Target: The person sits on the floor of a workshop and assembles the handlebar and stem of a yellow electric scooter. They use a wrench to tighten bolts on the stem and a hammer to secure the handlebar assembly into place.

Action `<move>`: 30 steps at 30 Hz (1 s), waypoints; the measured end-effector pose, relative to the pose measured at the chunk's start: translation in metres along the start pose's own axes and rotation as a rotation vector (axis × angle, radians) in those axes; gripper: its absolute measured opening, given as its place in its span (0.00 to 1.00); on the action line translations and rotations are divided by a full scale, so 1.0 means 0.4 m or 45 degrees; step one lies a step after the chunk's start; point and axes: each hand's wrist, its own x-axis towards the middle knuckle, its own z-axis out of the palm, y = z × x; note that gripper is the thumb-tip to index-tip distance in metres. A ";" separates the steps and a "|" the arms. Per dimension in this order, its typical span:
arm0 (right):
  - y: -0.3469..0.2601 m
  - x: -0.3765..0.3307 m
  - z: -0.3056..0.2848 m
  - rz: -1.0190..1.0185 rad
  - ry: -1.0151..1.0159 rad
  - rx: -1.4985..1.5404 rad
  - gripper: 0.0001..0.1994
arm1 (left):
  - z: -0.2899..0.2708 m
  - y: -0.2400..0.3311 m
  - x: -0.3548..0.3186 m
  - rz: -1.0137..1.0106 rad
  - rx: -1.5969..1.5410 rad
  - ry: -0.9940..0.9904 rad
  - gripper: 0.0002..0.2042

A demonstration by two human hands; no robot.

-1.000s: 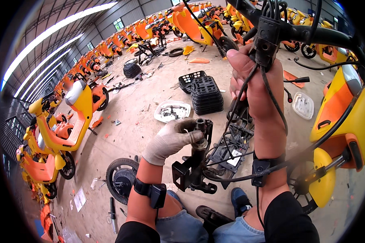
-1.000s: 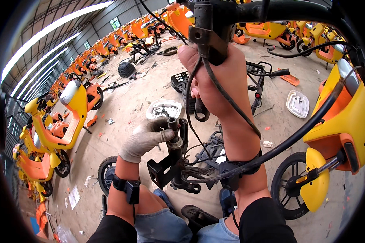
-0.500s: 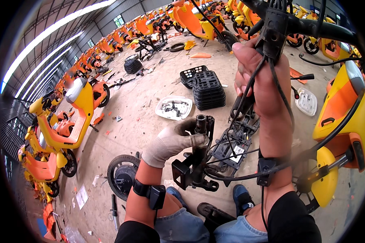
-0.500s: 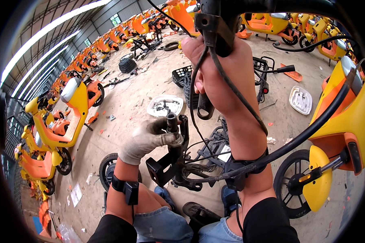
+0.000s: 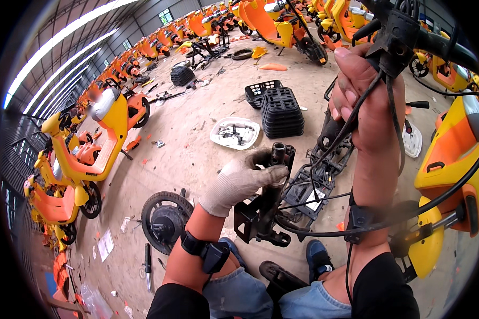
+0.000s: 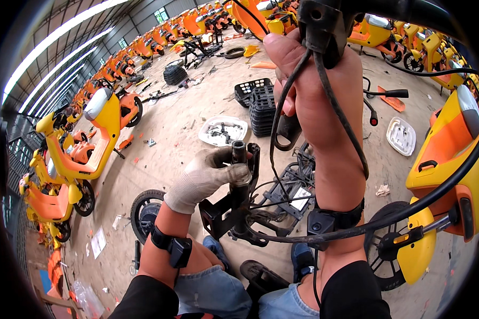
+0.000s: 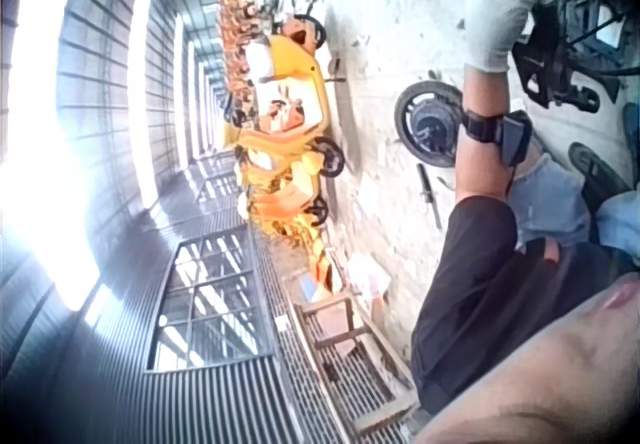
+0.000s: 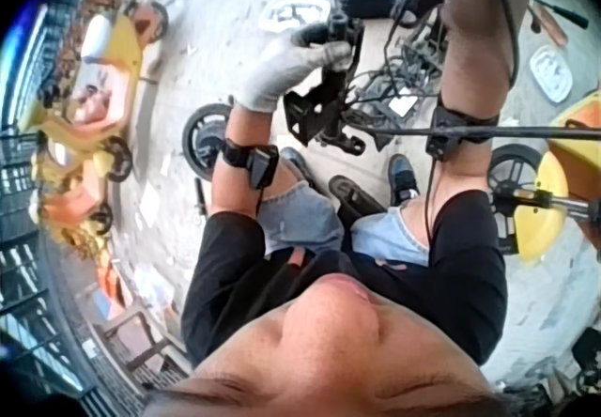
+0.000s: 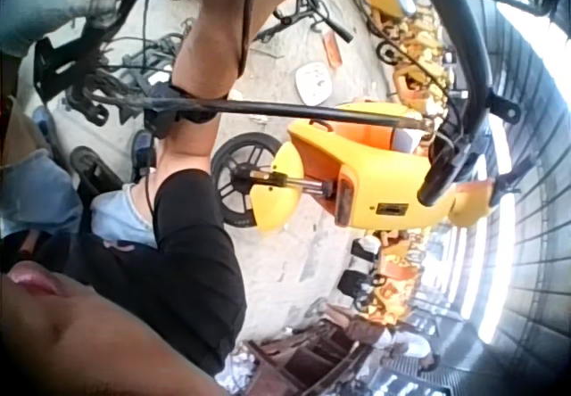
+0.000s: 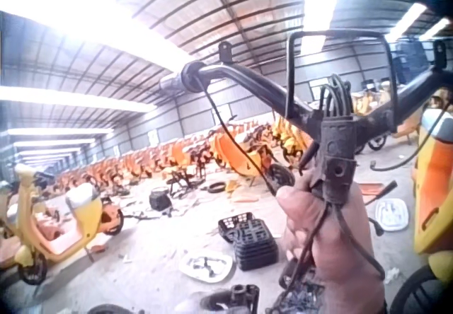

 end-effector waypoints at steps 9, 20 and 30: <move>0.003 -0.001 0.002 -0.002 0.002 0.009 0.10 | -0.014 -0.002 0.011 -0.078 0.251 0.056 0.22; 0.007 -0.003 0.009 0.026 -0.042 0.048 0.09 | -0.008 0.001 0.004 -0.054 0.234 0.039 0.22; -0.014 -0.039 0.023 0.168 -0.015 0.076 0.12 | -0.022 -0.021 -0.010 -0.101 0.258 -0.008 0.29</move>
